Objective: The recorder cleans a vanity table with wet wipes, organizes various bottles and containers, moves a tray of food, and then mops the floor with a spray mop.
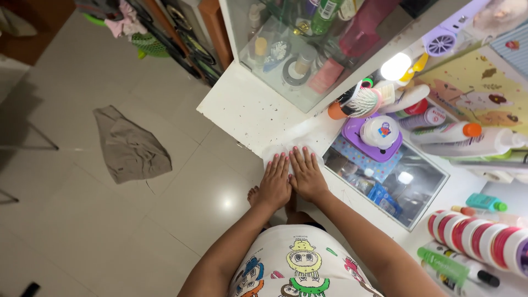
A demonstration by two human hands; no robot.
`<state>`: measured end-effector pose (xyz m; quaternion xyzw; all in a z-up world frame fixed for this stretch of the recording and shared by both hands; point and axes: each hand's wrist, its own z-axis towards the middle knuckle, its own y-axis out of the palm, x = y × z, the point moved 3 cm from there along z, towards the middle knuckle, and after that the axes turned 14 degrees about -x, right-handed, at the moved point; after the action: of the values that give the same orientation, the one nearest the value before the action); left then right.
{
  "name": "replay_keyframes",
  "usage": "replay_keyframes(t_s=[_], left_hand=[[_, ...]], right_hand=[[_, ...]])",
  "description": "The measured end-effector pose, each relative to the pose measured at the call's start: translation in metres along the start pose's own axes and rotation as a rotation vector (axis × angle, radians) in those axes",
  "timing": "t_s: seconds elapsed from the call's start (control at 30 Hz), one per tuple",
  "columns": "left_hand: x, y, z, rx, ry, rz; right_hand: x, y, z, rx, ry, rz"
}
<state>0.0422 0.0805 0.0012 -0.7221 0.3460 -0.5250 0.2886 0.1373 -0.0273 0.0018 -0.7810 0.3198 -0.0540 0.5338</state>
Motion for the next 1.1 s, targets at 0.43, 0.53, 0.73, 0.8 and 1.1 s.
replay_keyframes(t_s=[0.43,0.53,0.73,0.8,1.1], left_hand=[[0.010,0.001,0.032,0.069,-0.317,0.001],[0.010,-0.011,0.043,0.031,-0.402,-0.024],[-0.001,-0.023,0.069,0.075,-0.485,-0.097],[-0.004,-0.031,0.076,0.076,-0.512,-0.127],[-0.028,-0.048,0.096,0.119,-0.539,-0.122]], right_hand=[[0.023,-0.020,0.038,0.047,-0.160,-0.045],[0.025,-0.033,0.054,-0.026,-0.121,-0.049],[0.031,-0.052,0.086,-0.138,-0.101,-0.046],[0.032,-0.058,0.098,-0.133,-0.110,-0.060],[0.031,-0.068,0.137,-0.152,-0.099,-0.081]])
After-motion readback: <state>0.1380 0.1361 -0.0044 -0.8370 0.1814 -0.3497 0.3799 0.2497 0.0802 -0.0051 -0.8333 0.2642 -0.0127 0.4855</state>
